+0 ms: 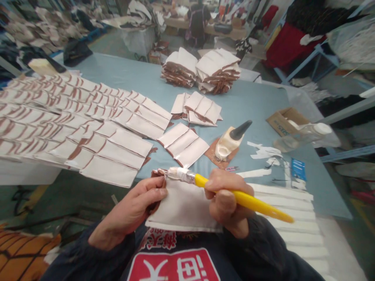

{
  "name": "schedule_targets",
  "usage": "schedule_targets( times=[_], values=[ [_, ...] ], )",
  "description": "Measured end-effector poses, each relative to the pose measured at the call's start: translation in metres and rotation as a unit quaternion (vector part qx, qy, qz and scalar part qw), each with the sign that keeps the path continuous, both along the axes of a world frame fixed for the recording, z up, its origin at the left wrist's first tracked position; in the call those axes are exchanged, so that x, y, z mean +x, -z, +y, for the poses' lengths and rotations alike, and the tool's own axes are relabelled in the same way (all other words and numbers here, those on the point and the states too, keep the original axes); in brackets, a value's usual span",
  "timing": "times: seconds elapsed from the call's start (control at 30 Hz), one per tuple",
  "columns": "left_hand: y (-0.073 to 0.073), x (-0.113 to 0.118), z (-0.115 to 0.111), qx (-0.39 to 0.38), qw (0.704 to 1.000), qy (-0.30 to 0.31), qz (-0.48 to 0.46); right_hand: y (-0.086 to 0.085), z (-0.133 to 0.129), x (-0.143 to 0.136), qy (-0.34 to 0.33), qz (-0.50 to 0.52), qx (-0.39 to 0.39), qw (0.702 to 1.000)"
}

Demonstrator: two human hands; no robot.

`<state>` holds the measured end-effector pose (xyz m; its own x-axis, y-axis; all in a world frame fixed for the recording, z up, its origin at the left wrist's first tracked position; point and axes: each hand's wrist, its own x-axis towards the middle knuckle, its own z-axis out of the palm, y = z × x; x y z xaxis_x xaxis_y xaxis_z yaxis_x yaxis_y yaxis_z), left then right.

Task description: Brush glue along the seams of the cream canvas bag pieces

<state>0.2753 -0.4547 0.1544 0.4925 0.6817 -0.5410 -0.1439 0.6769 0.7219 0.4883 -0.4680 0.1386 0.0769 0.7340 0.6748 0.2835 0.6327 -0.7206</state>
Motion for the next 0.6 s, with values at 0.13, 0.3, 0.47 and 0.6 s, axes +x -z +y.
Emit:
schedule_targets(
  times=[0.13,0.3,0.47,0.6],
  values=[
    [-0.001,0.002,0.0,0.0,1.0,-0.009,-0.014,-0.009,0.003,-0.002,-0.022,-0.02,0.064,0.997],
    [-0.005,0.004,0.001,-0.02,1.0,-0.005,-0.02,-0.013,0.012,-0.005,-0.014,-0.09,0.094,0.991],
    [-0.008,0.004,0.002,-0.031,0.998,-0.031,-0.035,-0.016,0.004,-0.006,-0.055,-0.042,0.096,0.993],
    [-0.005,0.002,0.001,-0.027,0.999,-0.01,-0.032,-0.009,0.013,-0.009,-0.003,-0.095,0.076,0.993]
  ],
)
